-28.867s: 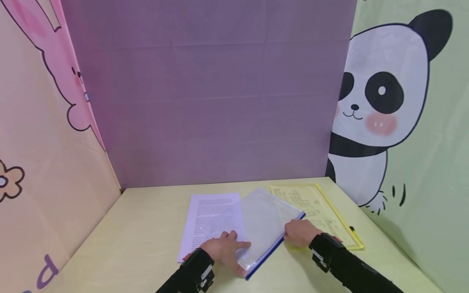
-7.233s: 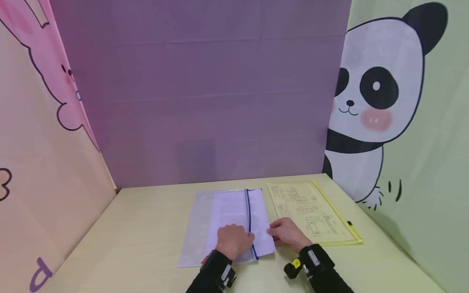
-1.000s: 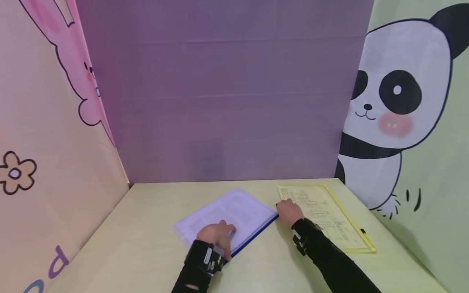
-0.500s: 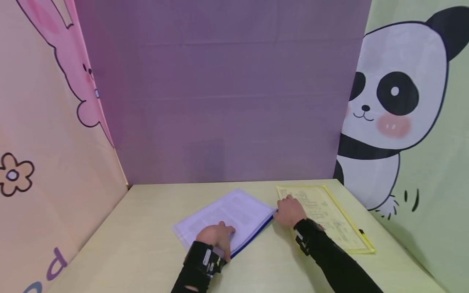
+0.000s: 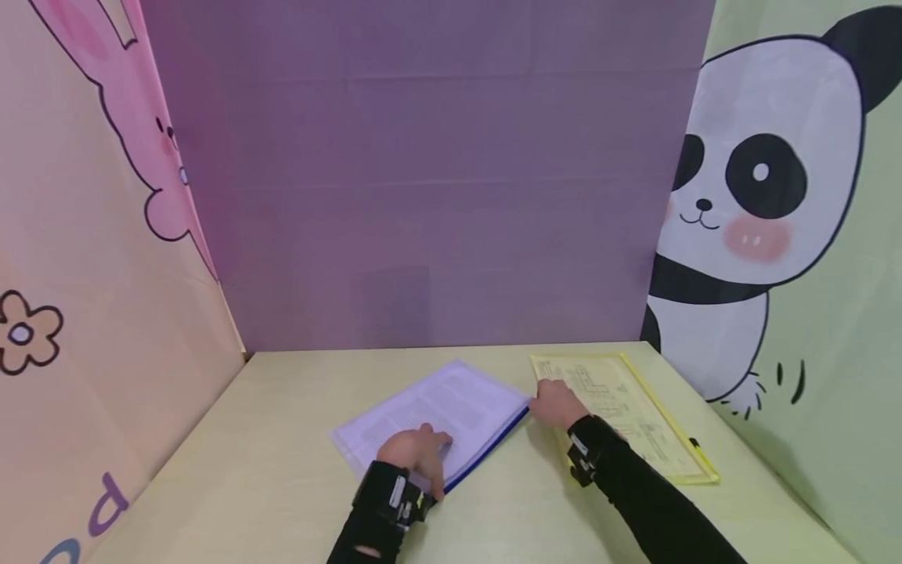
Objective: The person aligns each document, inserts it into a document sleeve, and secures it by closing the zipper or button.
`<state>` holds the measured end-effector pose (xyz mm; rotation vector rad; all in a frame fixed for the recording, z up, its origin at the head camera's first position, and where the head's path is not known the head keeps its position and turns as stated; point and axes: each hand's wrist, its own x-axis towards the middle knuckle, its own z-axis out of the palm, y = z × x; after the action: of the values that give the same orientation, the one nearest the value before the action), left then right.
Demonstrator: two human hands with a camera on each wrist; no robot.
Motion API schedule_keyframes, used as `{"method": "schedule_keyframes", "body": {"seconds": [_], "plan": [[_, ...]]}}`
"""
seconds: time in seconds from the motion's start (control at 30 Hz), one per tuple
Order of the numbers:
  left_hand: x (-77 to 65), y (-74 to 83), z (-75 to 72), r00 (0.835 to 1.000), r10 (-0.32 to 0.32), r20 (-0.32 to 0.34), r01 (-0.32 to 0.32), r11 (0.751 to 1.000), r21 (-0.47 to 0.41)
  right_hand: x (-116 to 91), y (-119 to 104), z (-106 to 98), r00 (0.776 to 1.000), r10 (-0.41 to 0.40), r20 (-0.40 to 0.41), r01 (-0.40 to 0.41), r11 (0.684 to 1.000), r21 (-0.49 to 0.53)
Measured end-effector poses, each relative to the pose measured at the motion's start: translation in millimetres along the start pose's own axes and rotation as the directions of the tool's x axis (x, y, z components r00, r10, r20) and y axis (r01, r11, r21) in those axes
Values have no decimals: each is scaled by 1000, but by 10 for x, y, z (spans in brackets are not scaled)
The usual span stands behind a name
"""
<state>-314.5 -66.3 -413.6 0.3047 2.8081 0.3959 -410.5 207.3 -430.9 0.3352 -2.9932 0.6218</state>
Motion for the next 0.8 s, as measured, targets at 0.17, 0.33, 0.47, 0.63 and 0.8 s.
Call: {"method": "schedule_keyframes", "body": {"seconds": [0.17,0.33,0.47,0.63,0.8], "plan": [[16,-4,13,1000,-13,3,13,1000,-17,-39,15,55,999,-3,50,11,985,-173],[17,0,23,999,-41,13,42,998,-48,-20,59,173,998,-56,41,65,961,-268],[15,13,22,998,-67,22,68,996,-57,-12,30,234,993,-111,25,113,938,-327],[8,25,23,997,-71,19,72,996,-57,-44,-68,254,993,-118,28,120,932,-343],[-3,38,29,998,-68,7,68,994,-81,-104,-168,236,988,-143,55,153,928,-339]]}}
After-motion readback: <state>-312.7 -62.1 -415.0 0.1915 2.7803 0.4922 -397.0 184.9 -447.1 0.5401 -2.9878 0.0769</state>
